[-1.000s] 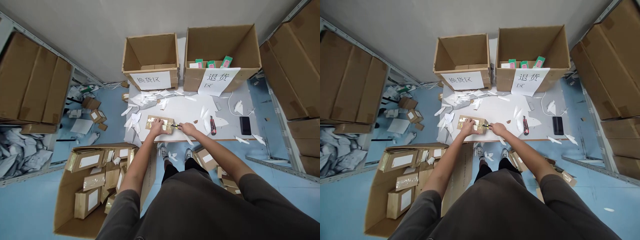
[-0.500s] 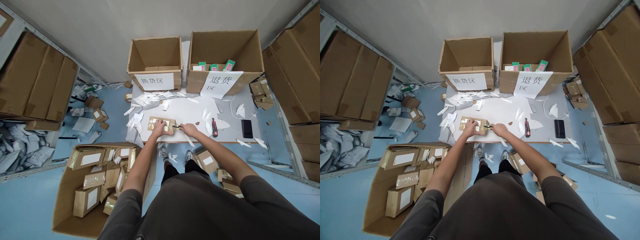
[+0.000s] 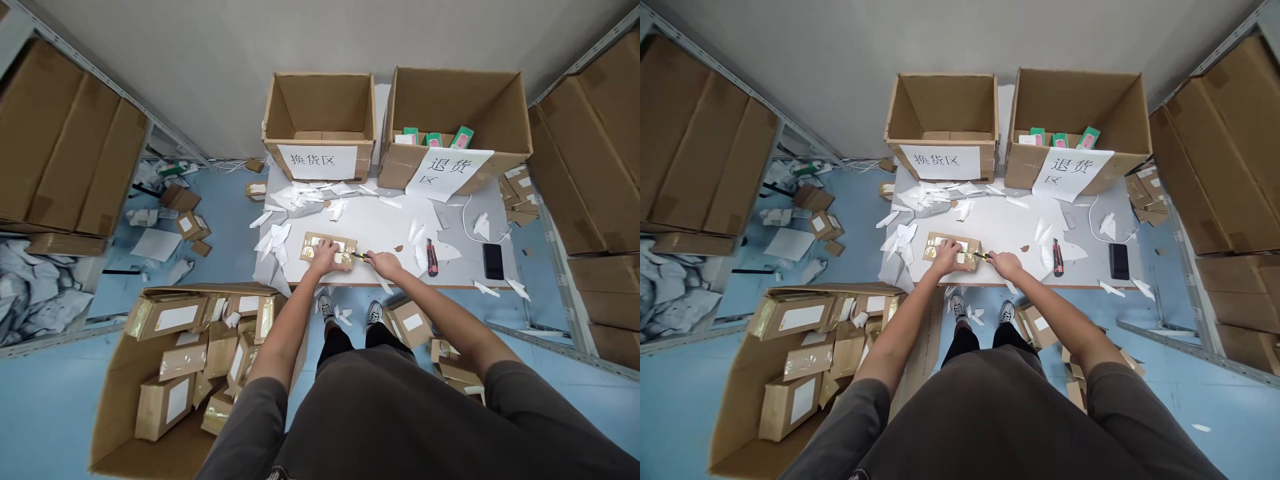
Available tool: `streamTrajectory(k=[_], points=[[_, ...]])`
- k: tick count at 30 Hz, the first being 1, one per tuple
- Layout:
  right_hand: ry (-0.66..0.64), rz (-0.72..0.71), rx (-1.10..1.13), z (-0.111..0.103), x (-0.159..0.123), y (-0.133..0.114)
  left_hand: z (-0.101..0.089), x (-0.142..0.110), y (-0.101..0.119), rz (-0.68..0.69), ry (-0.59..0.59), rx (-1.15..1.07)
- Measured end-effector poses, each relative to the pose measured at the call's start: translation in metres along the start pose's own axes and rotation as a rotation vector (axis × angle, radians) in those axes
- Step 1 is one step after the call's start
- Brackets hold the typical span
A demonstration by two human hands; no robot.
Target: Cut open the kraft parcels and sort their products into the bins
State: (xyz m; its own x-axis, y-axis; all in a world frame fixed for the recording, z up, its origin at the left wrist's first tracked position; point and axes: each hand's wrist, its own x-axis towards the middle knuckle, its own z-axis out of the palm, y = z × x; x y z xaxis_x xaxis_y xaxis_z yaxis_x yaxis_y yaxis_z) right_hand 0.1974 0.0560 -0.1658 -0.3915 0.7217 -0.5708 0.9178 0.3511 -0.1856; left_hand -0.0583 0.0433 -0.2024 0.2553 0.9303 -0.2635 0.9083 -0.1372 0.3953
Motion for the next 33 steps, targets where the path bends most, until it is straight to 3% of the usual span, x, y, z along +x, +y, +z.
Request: streamTrajectory(k=[11, 16, 25, 33], points=[[0.071, 0.037, -0.112, -0.016, 0.002, -0.003, -0.001, -0.002, -0.001, 0.025, -0.009, -0.030], [0.019, -0.008, -0.146, -0.018, 0.004, -0.003, -0.003, -0.003, 0.000, 0.029, 0.002, -0.043], [0.002, 0.048, -0.090, -0.008, 0.001, -0.010, 0.003, 0.001, -0.005, 0.034, 0.021, -0.078], [-0.048, 0.056, 0.108, -0.004, 0.004, 0.002, -0.001, 0.003, -0.004, 0.057, 0.013, -0.087]])
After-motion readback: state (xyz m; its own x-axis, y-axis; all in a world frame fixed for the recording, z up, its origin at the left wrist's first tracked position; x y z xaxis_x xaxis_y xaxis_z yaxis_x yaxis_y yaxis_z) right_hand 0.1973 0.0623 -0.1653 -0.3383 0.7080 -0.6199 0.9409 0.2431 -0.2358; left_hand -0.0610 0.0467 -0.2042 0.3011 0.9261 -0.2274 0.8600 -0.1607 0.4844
